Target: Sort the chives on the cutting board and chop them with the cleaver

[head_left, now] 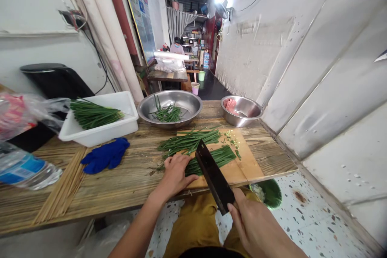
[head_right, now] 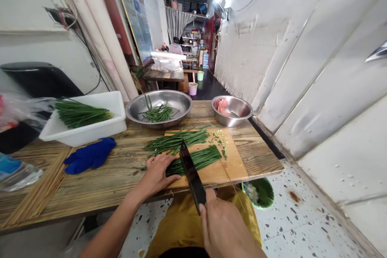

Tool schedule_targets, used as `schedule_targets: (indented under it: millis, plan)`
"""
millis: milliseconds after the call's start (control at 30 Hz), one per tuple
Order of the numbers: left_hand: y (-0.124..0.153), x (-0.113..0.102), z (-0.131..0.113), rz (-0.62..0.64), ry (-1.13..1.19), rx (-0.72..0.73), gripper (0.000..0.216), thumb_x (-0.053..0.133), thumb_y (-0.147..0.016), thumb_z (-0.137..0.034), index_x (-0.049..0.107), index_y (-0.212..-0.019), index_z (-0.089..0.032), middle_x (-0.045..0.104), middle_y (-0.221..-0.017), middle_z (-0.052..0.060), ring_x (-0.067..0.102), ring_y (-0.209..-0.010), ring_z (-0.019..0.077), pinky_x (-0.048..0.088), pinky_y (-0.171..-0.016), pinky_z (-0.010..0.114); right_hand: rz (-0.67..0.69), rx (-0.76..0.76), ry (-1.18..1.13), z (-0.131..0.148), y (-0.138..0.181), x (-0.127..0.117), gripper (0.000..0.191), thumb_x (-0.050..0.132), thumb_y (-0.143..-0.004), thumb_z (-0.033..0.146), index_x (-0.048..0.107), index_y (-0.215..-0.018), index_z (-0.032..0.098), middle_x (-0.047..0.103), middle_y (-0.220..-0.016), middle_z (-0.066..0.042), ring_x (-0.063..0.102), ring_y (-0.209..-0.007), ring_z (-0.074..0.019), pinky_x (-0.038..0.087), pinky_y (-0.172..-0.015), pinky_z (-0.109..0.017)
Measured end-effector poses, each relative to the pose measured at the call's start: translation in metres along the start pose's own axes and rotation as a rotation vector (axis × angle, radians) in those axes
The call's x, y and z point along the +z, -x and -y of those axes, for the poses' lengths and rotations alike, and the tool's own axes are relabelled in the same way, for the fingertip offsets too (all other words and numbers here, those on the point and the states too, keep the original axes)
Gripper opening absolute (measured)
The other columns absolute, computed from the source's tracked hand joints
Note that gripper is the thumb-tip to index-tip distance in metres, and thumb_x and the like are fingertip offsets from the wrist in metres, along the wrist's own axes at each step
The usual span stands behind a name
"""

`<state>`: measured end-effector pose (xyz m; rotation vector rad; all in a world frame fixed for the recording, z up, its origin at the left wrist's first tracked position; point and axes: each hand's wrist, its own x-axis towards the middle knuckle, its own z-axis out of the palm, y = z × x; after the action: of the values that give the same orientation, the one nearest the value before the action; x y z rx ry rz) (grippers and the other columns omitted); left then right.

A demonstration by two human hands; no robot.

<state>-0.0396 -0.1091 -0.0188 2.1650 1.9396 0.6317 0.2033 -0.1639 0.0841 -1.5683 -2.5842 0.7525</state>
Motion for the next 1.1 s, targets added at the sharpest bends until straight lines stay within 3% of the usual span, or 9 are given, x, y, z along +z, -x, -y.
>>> schedule_targets:
  millis: [200, 533, 733, 833, 1100]
  plan:
    - [-0.004, 0.0, 0.0, 0.005, -0.024, 0.026, 0.041, 0.065, -0.076, -0.041, 0.058, -0.112, -0.022, 0.06, -0.11, 0.007, 0.047, -0.108, 0.0263, 0.025, -0.095, 0.044, 0.052, 0.039, 0.033, 0.01, -0.006, -0.002, 0.023, 0.024, -0.093, 0.021, 0.045, -0.103, 0.015, 0.067, -0.079, -0.01, 0.065, -0.068, -0.0226, 0.03, -0.053, -0.029]
    - [-0.006, 0.0, -0.007, -0.029, -0.024, 0.013, 0.026, 0.061, -0.081, -0.037, 0.066, -0.103, -0.024, 0.064, -0.105, 0.007, 0.05, -0.104, 0.0253, 0.027, -0.092, 0.045, -0.086, 0.019, 0.223, 0.007, -0.014, 0.015, 0.019, 0.037, -0.089, 0.016, 0.046, -0.105, 0.015, 0.066, -0.067, -0.006, 0.063, -0.055, -0.0176, 0.025, -0.045, -0.025]
    - [-0.011, -0.001, -0.007, 0.047, 0.021, -0.039, 0.017, 0.067, -0.077, -0.035, 0.07, -0.09, -0.024, 0.066, -0.098, 0.005, 0.051, -0.101, 0.0243, 0.028, -0.088, 0.043, 0.12, 0.128, 0.284, 0.019, -0.017, -0.002, 0.019, 0.036, -0.09, 0.015, 0.048, -0.105, 0.015, 0.069, -0.075, -0.01, 0.067, -0.064, -0.0228, 0.021, -0.044, -0.027]
    - [-0.014, 0.001, -0.002, 0.063, 0.015, 0.014, 0.015, 0.064, -0.08, -0.036, 0.071, -0.085, -0.024, 0.065, -0.095, 0.005, 0.05, -0.099, 0.024, 0.028, -0.085, 0.042, 0.18, 0.15, 0.284, 0.027, -0.025, -0.006, 0.021, 0.034, -0.091, 0.014, 0.049, -0.105, 0.014, 0.069, -0.077, -0.011, 0.068, -0.067, -0.0238, 0.024, -0.045, -0.027]
    - [-0.011, 0.007, 0.002, 0.018, -0.024, 0.065, 0.02, 0.054, -0.087, -0.034, 0.072, -0.085, -0.026, 0.065, -0.093, 0.005, 0.049, -0.096, 0.0231, 0.026, -0.084, 0.043, 0.07, -0.036, 0.448, 0.029, -0.039, -0.005, 0.013, 0.043, -0.086, 0.009, 0.054, -0.092, 0.011, 0.067, -0.073, -0.014, 0.065, -0.061, -0.0232, 0.028, -0.044, -0.028]
